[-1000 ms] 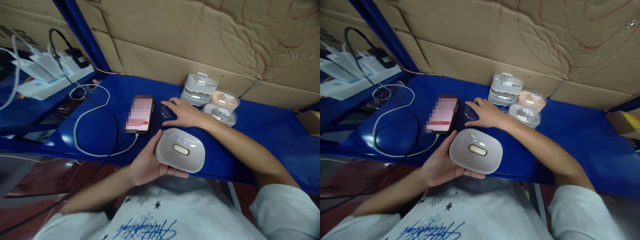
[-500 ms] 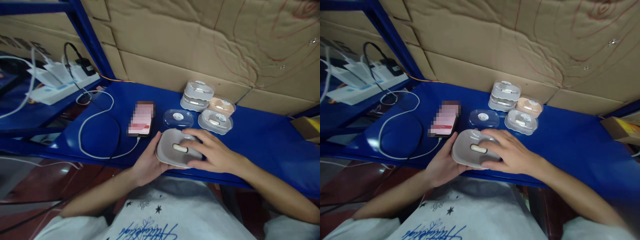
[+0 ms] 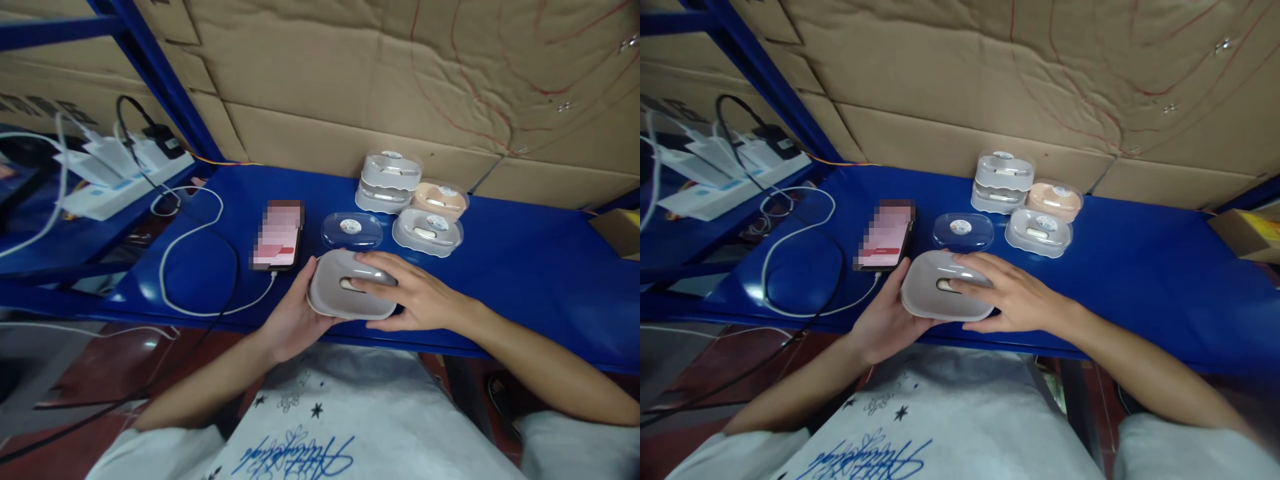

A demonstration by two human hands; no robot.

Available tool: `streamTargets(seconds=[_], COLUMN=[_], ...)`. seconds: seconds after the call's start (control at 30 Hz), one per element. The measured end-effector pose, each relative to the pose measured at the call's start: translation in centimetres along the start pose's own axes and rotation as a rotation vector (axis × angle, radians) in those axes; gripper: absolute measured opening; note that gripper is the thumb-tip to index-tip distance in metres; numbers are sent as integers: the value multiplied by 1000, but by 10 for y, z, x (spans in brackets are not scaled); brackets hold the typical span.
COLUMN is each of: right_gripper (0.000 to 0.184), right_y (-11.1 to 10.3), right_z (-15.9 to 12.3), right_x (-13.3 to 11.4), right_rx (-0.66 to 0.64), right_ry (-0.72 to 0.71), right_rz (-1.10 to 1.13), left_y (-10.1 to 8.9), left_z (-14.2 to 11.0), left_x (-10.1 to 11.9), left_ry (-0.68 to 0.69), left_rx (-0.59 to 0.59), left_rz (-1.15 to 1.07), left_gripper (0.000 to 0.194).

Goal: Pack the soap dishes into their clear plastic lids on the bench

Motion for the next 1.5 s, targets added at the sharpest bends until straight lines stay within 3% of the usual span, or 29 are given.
streamTargets(seconds=[0.3,0.53,0.63,0.73,0.9,1.03,1.2,1.3,1.4,1.5], right_gripper=[62,70,67,62,59,55,49,51,53,54], right_y=[-5,-25,-24,-20,-15,-15,-20,-17,-13,-12], right_z=[3,-2,-4,-5,-7,-9,-8,-8,-7,-6], right_x=[2,25,38,46,49,52,53,52,51,50], right_rx=[41,81,40,36,38,31,15,-22,-33,-27], right_ry=[-24,292,359,381,291,247,202,180,157,173], right_rz=[-66,-111,-112,-120,-17,111,255,307,245,137], left_y=[-1,0,-3,-4,6,14,20,21,21,23], left_z=[2,0,-4,-7,-20,-31,-33,-33,-34,-35], left_x=[1,-2,-6,-3,7,6,-2,-4,-4,-3], left_ry=[-2,-21,-32,105,503,599,628,751,882,921], left_rx=[-24,30,76,81,-16,-32,-79,-45,-8,-29], left_rz=[-56,68,201,419,1130,1522,1727,1847,1928,1894], left_gripper=[51,51,69,81,45,52,57,51,42,35])
Point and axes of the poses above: each hand's wrist, its own z-axis towards the middle knuckle, its own y-axis out of the palm, x = y × z, the point moved 5 cm from there along z, towards the middle knuckle, and after that the axes turned 2 degrees about -z, right-handed, at the moved point
